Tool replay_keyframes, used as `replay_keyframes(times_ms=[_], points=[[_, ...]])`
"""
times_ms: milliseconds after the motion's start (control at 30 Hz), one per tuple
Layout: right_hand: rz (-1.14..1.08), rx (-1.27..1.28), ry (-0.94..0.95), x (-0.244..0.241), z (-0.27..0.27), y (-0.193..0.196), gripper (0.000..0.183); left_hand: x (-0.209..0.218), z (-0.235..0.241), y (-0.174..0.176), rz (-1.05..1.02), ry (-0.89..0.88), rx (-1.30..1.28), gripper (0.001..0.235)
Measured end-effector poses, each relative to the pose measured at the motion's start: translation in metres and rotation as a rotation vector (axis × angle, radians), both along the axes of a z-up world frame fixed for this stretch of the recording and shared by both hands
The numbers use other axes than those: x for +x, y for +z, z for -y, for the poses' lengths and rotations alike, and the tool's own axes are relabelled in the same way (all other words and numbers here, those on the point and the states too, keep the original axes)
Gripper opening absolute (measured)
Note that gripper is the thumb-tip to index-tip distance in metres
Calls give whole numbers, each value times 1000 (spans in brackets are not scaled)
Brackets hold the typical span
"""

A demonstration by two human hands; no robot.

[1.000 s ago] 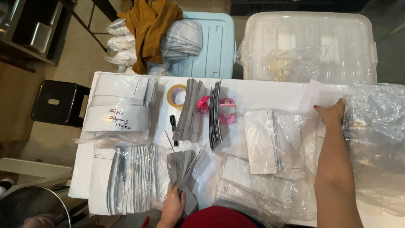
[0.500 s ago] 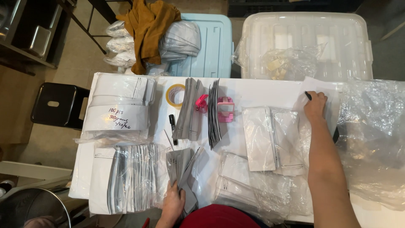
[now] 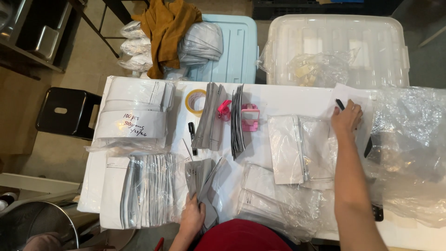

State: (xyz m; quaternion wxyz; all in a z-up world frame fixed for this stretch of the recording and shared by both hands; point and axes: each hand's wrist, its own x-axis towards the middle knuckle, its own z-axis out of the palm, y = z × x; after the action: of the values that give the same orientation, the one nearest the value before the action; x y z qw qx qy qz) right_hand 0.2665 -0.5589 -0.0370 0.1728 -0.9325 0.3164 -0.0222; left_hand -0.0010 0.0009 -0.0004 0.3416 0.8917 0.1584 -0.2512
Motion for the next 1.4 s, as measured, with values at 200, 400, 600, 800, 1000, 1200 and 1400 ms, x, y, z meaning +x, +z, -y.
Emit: replay_keyframes(times_ms=[200,400,600,800,1000,1200,1400], points=[[544,-46,277,-65,-98,17,25,-9,-3,-27,166,-51,38,37],[699,516,479,-177,-269,51,21,-11,-5,-45,99,-67,113,48],[-21,1366,426,-265,-373,-35,23,-13,1,-61,227,-70,54,45],[-142,1114,462,-258,-404,-44,74,-27,20,-35,253,-75,40,40],[-82,1180,341,-266,-412,-23,59,-37,10,-17,222,-73,-114,58],[-173,1341,303,-271,-409,7,62,-32,-8,25,114,-59,-287,75],[-206,1325,329,-271,-406,0,66,-31,-7,28,101,-59,-289,89]])
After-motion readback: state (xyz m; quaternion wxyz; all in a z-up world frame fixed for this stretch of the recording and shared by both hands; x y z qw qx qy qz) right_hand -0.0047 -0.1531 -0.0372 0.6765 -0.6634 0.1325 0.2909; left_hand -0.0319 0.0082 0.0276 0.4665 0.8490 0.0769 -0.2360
